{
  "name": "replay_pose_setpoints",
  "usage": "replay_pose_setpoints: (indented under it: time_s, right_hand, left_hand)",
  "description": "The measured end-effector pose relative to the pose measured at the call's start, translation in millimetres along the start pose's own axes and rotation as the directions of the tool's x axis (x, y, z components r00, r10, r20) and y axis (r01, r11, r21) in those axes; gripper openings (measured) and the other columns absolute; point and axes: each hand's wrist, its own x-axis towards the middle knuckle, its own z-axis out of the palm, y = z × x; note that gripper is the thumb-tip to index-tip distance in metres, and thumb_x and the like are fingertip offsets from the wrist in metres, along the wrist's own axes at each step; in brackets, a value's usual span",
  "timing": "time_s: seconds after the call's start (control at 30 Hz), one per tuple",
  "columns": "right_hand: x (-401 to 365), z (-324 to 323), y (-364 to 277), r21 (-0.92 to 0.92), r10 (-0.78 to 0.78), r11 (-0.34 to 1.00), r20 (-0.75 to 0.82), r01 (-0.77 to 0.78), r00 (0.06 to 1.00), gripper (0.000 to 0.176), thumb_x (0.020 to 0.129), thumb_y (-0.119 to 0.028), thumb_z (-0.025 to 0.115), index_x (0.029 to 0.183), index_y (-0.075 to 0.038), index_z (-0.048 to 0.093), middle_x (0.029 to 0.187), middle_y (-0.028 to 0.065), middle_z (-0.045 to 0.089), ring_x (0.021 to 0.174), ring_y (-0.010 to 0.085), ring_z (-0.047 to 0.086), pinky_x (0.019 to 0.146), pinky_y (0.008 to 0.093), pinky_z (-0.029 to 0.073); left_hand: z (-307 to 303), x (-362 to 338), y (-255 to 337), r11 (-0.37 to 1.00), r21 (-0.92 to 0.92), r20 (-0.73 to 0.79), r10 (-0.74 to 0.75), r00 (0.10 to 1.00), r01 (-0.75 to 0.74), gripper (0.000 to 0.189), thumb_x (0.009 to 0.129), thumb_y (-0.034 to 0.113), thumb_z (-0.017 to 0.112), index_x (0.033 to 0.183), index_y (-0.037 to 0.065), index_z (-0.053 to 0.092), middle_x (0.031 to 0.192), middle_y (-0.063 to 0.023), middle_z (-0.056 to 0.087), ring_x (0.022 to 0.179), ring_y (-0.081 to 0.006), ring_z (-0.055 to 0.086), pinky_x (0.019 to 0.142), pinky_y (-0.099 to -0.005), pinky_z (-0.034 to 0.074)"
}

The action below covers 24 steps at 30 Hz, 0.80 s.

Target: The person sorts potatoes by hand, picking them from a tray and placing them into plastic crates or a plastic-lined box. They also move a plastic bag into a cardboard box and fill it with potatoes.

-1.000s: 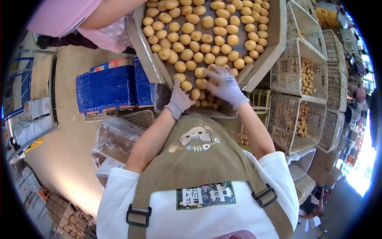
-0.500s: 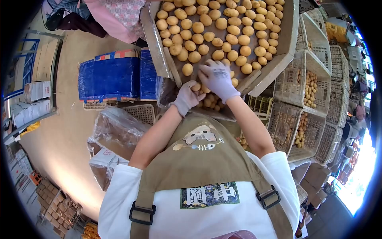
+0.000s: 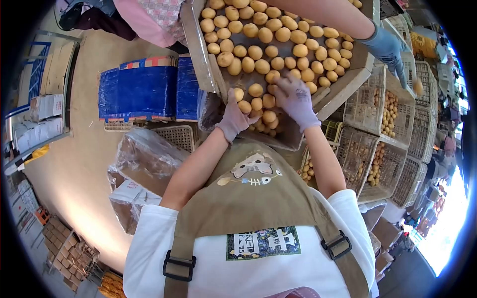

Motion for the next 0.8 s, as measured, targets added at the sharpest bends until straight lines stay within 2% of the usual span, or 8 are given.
replay_pose_setpoints:
  time_s: [0.07,0.13,0.2,0.27,0.4,0.53,0.67,0.8]
  right_hand:
    - [-1.8,-2.3,-8.0,-0.388,-0.122,0.921,-0.363,-0.031,0.924,0.043,0.083,-0.034,0.065,0.125,-0.026,0.066,0.149,0.0176,0.043,0.134,0.0397,0.041,0.107,0.0599,0.031]
    - [-11.7,7.5,5.1,-0.432,-0.066,0.901,-0.198,-0.027,0.978,0.046,0.084,-0.036,0.064,0.129,-0.028,0.065,0.153,0.0170,0.040,0.138,0.0381,0.038,0.110,0.0593,0.029]
    - [-1.4,-5.4,22.4,-0.145,0.081,0.985,-0.052,-0.088,0.995,0.049,0.083,-0.043,0.063,0.131,-0.031,0.064,0.154,0.0182,0.039,0.140,0.0377,0.035,0.111,0.0591,0.028]
    - [4.8,-6.2,21.6,-0.037,0.064,0.996,-0.365,-0.083,0.929,0.051,0.083,-0.047,0.063,0.132,-0.031,0.063,0.154,0.0181,0.038,0.141,0.0392,0.033,0.111,0.0616,0.026]
    - [-10.7,10.4,-16.6,-0.412,0.110,0.907,0.030,-0.088,0.993,0.074,0.082,-0.054,0.065,0.150,-0.040,0.041,0.162,0.0196,0.022,0.150,0.0429,0.013,0.114,0.0686,0.011]
    - [-28.9,19.0,0.8,-0.479,-0.130,0.867,0.044,0.135,0.991,0.054,0.081,-0.049,0.067,0.132,-0.032,0.064,0.159,0.0147,0.031,0.146,0.0425,0.024,0.113,0.0642,0.020]
    - [0.3,2.9,-40.5,-0.246,0.062,0.969,0.108,-0.034,0.992,0.032,0.083,-0.036,0.067,0.112,-0.022,0.073,0.130,0.0123,0.060,0.122,0.0357,0.052,0.101,0.0527,0.039]
    - [8.0,21.8,-38.8,-0.449,-0.299,0.869,-0.138,0.209,0.944,0.052,0.083,-0.040,0.067,0.133,-0.030,0.060,0.146,0.0108,0.050,0.137,0.0370,0.041,0.111,0.0604,0.024]
  left_hand:
    - [-0.1,7.6,1.7,0.999,-0.014,-0.016,-0.030,0.999,0.030,0.068,0.092,0.071,0.043,0.143,0.027,0.042,0.148,-0.0005,0.047,0.137,-0.0268,0.045,0.113,-0.0699,0.017]
    - [4.5,4.2,1.3,0.999,-0.028,-0.066,-0.037,0.997,0.035,0.058,0.095,0.062,0.045,0.141,0.027,0.044,0.145,-0.0009,0.049,0.138,-0.0281,0.042,0.112,-0.0692,0.020]
    - [6.0,0.4,2.1,0.999,-0.012,-0.046,-0.032,0.998,0.032,0.055,0.095,0.058,0.048,0.140,0.027,0.044,0.144,-0.0012,0.050,0.139,-0.0285,0.041,0.112,-0.0691,0.020]
    - [-39.9,38.4,-8.7,0.977,0.212,-0.002,0.020,1.000,-0.019,0.053,0.094,0.050,0.056,0.138,0.023,0.046,0.142,-0.0023,0.051,0.139,-0.0291,0.040,0.109,-0.0694,0.025]
    - [-95.5,68.9,-12.9,0.314,0.827,0.379,0.301,0.875,-0.466,0.046,0.095,0.030,0.057,0.136,0.012,0.048,0.143,-0.0062,0.051,0.136,-0.0261,0.043,0.111,-0.0432,0.038]
    - [-23.9,12.7,-4.0,0.904,0.350,0.209,0.182,0.961,-0.247,0.050,0.101,0.035,0.050,0.146,0.014,0.041,0.148,-0.0062,0.046,0.134,-0.0212,0.047,0.116,-0.0373,0.034]
    - [7.4,-4.8,7.0,0.992,0.120,0.102,0.035,0.994,-0.048,0.069,0.099,0.064,0.036,0.153,0.022,0.032,0.155,-0.0036,0.038,0.141,-0.0226,0.037,0.115,-0.0473,0.032]
    - [12.2,-0.6,3.1,0.998,0.051,-0.056,-0.024,0.998,0.027,0.083,0.091,0.079,0.029,0.153,0.023,0.032,0.157,-0.0019,0.033,0.145,-0.0265,0.030,0.114,-0.0632,0.023]
